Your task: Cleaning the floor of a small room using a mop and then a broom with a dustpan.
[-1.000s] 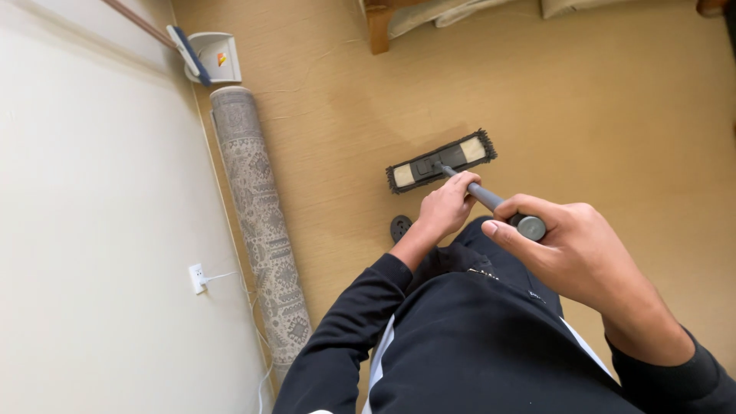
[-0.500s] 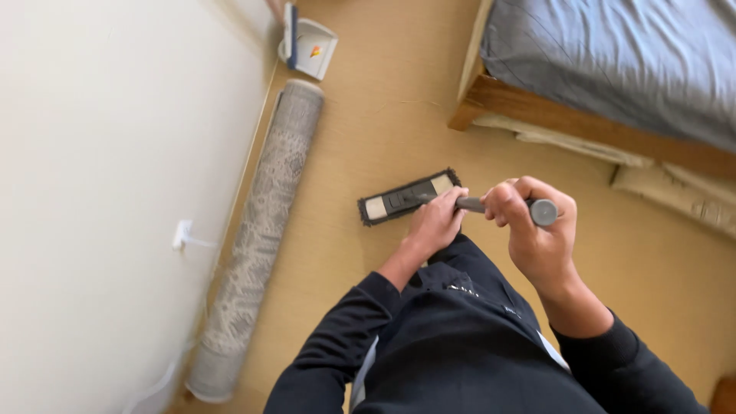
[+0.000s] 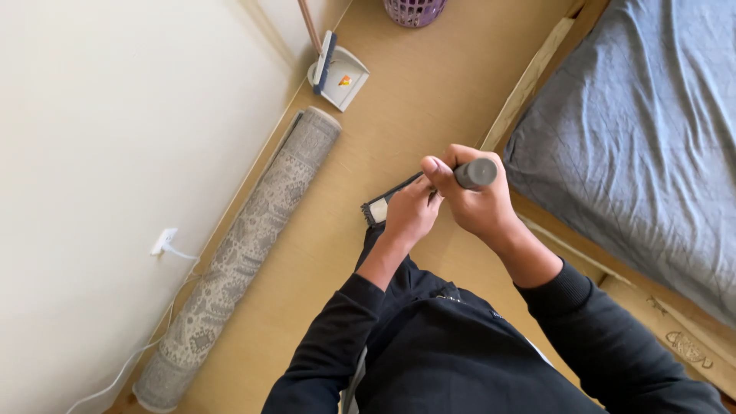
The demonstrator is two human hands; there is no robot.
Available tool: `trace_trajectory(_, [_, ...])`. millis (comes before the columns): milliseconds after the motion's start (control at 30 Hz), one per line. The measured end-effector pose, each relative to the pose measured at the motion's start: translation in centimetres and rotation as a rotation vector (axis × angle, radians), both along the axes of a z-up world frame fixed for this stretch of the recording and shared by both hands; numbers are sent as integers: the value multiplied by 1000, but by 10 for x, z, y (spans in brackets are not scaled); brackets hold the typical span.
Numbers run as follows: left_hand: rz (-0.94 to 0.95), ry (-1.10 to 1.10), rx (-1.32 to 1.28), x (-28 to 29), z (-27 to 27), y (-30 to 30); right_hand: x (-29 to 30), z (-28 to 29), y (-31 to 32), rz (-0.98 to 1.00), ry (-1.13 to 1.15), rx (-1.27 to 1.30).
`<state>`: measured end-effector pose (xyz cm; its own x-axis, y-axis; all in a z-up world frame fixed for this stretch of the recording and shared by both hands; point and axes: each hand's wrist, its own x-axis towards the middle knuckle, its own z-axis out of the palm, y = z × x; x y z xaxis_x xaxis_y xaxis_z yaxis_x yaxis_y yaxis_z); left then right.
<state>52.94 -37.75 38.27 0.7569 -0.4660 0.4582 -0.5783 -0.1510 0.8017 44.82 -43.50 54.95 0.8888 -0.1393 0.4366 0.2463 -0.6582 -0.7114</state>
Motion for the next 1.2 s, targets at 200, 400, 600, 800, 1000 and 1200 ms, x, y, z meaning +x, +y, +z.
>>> trace_trajectory(200, [-71, 36, -78, 97, 84, -8, 99, 53, -11, -105, -66, 115])
trace_trajectory(400, [-159, 8, -13, 190, 115, -31, 178, 91, -34, -177, -81, 147])
trace_trajectory(600, [-112, 40, -161, 278, 99, -74, 257, 114, -100, -52, -107, 214])
trace_trajectory(800, [231, 283, -175, 386, 96, -76, 344, 145, -158, 81, -103, 346])
trace_trajectory(1000, [503, 424, -290, 536, 70, -40, 400, 178, -167, 80, -25, 320])
trace_trajectory(1200, [468, 332, -172, 667, 20, -32, 452, 199, -146, -74, 190, 31])
